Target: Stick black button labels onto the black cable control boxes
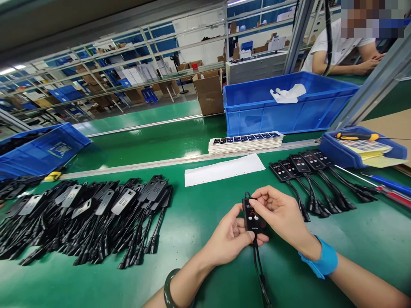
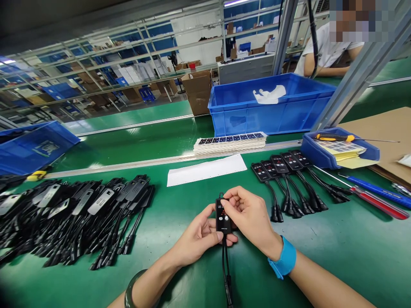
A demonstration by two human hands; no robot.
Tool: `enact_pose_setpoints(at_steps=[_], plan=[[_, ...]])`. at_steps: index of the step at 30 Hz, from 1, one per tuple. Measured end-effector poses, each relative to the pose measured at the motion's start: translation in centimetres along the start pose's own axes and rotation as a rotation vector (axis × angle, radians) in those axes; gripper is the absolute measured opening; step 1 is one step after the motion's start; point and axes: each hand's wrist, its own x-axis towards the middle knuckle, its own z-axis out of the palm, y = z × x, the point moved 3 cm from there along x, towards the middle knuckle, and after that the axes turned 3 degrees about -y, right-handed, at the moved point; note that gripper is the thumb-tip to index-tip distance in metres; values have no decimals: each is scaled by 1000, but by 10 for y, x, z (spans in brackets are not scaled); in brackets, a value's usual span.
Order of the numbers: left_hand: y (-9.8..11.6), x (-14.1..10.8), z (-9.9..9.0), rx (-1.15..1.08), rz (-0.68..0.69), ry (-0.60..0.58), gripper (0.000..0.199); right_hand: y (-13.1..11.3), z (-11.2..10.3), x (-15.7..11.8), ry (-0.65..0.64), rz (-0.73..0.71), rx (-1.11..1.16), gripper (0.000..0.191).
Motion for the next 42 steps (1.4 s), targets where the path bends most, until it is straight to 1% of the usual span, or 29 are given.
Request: enact_pose_setpoints(at_steps=[3, 5, 8, 10, 13, 16, 17, 18, 19, 21, 22, 23, 26, 29, 33, 36, 38, 39, 40, 41, 42], plan=[[-1, 1, -3, -46, -8, -5, 60, 1, -2, 2, 4, 11, -70, 24], [-3, 3, -5, -105, -23, 10, 57, 2, -2, 3, -20, 14, -119, 26], [-3, 6, -10, -164, -10, 39, 46, 5, 3, 4, -126, 20, -122, 30], [-3, 7, -13, -160, 15, 76, 42, 6, 8, 3, -193, -8, -154, 35], [-1, 7, -17, -144, 58, 135, 36, 6, 15, 0, -301, -45, -183, 54], [0, 8, -19, -137, 77, 161, 35, 6, 21, -3, -429, -29, -78, 93], [1, 9, -20, -133, 81, 168, 36, 7, 22, -4, -459, -14, -36, 103], [1, 9, -19, -126, 88, 175, 37, 8, 22, -4, -477, -1, 2, 106], [1, 9, -19, -116, 96, 180, 38, 8, 22, -4, -479, 3, 25, 99], [1, 9, -17, -77, 114, 184, 39, 9, 20, -4, -429, -14, 26, 71], [1, 9, -16, -44, 123, 182, 40, 10, 18, -3, -393, -33, 5, 60], [0, 9, -15, -5, 130, 178, 42, 10, 18, -3, -362, -56, -24, 55], [-2, 9, -14, 95, 143, 172, 43, 10, 19, -4, -314, -89, -100, 53], [-3, 10, -17, 110, 129, 175, 42, 12, 21, -4, -287, -104, -157, 53], [-5, 15, -21, 36, 108, 175, 50, 19, 23, -2, -279, -101, -210, 54], [-5, 17, -24, -58, 129, 223, 60, 22, 25, -1, -264, -150, -293, 65], [-4, 18, -26, -66, 135, 214, 68, 18, 26, 0, -272, -203, -366, 65], [-3, 18, -28, -24, 136, 206, 70, 15, 24, 2, -269, -225, -405, 60], [-1, 17, -32, 74, 148, 207, 69, 10, 20, 5, -249, -239, -456, 54], [3, 16, -38, 232, 173, 231, 66, 5, 14, 10, -216, -239, -541, 50], [7, 16, -45, 439, 213, 271, 61, -1, 5, 16, -176, -222, -650, 47]])
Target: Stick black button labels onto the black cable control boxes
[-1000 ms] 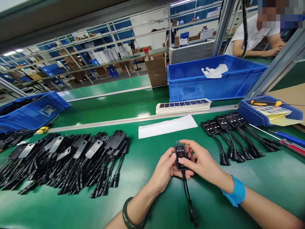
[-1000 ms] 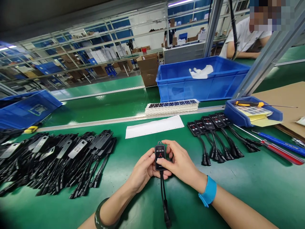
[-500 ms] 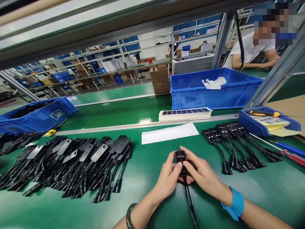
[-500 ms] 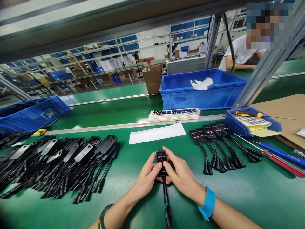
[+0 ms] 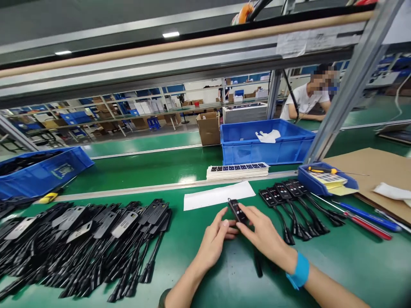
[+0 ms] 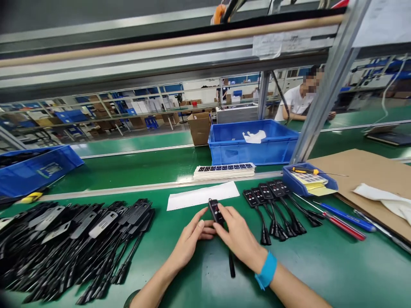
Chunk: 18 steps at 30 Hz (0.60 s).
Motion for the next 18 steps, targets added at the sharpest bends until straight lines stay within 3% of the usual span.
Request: enact_pose_setpoints(at_steps=[3, 6, 9, 13, 18], plan=[[0, 7, -25, 657, 159, 119, 51, 15, -35, 15, 9, 159, -319, 42], [-6, 15, -44, 1048, 109, 161, 54, 38, -61, 25, -7, 259, -475, 29], [-10, 19, -52, 1178, 20, 160, 56, 59, -70, 29, -20, 330, -608, 22], [-9, 18, -49, 1191, -24, 168, 56, 69, -68, 41, -23, 364, -709, 33], [-8, 17, -45, 1201, -52, 167, 56, 64, -47, 95, -211, 158, -556, 40]])
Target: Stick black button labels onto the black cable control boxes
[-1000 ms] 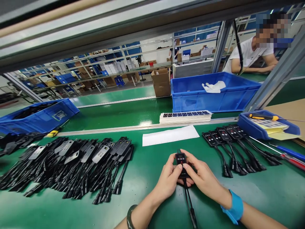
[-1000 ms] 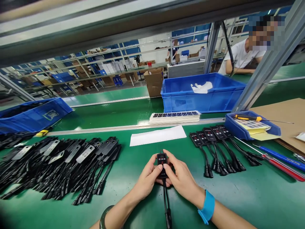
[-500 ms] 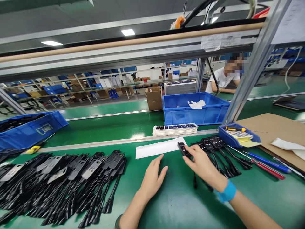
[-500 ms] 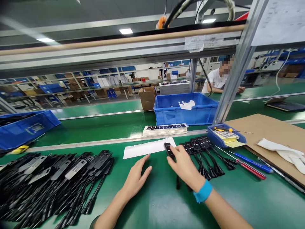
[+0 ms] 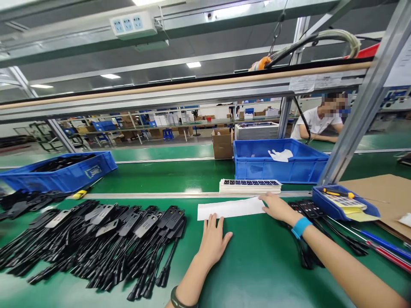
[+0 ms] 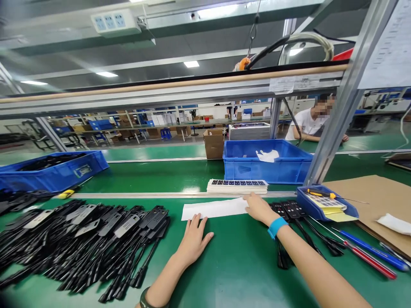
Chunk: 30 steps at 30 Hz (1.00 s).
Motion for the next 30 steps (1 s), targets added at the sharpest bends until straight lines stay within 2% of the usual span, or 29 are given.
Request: enact_pose_setpoints(at_steps=[2, 4, 5, 6, 9, 11, 14, 16, 18, 21, 24, 26, 30], plan=[[1, 0, 0, 6, -3, -4, 56, -5, 3, 23, -70, -86, 64, 56], [2, 0, -1, 12, -6, -4, 57, -5, 8, 40, -122, -105, 115, 73], [3, 0, -2, 14, -9, -3, 57, -4, 10, 46, -140, -108, 141, 75], [3, 0, -2, 15, -14, -1, 58, -3, 12, 49, -150, -118, 169, 71], [6, 1, -4, 18, -34, 40, 57, -2, 13, 50, -143, -199, 292, 41], [8, 0, -8, 23, -4, 158, 52, -3, 8, 48, -107, -255, 413, 32], [11, -2, -11, 21, 115, 397, 46, 0, -9, 53, -13, -238, 642, 39], [12, -4, -10, 2, 172, 469, 44, 8, -26, 62, 65, -160, 811, 46], [11, -4, -7, -18, 185, 466, 44, 18, -47, 71, 144, -94, 967, 50], [10, -4, -4, -37, 168, 421, 44, 30, -78, 79, 238, -95, 1131, 58], [11, -4, -3, -55, 150, 368, 44, 31, -93, 84, 290, -130, 1175, 73], [12, -4, -4, -65, 146, 335, 44, 26, -85, 90, 290, -112, 1123, 72], [15, -4, -4, -70, 166, 306, 44, 9, -41, 105, 199, -23, 813, 41]])
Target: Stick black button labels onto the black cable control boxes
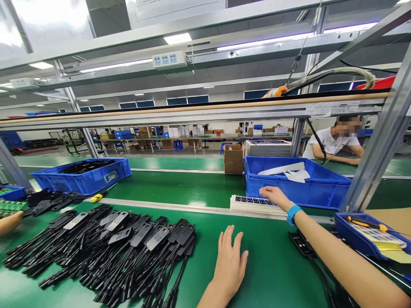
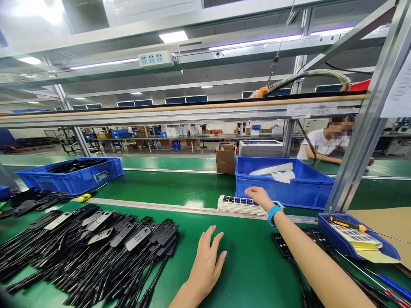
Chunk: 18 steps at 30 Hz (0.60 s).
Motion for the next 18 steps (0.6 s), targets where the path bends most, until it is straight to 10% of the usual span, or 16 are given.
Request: enact_pose_setpoints(at_steps=[9, 18], plan=[[-1, -3, -1, -122, -17, 17, 43, 21, 33, -4, -78, -106, -684, 27], [-26, 12, -27, -1097, -515, 145, 68, -23, 41, -71, -29, -697, -782, 43]])
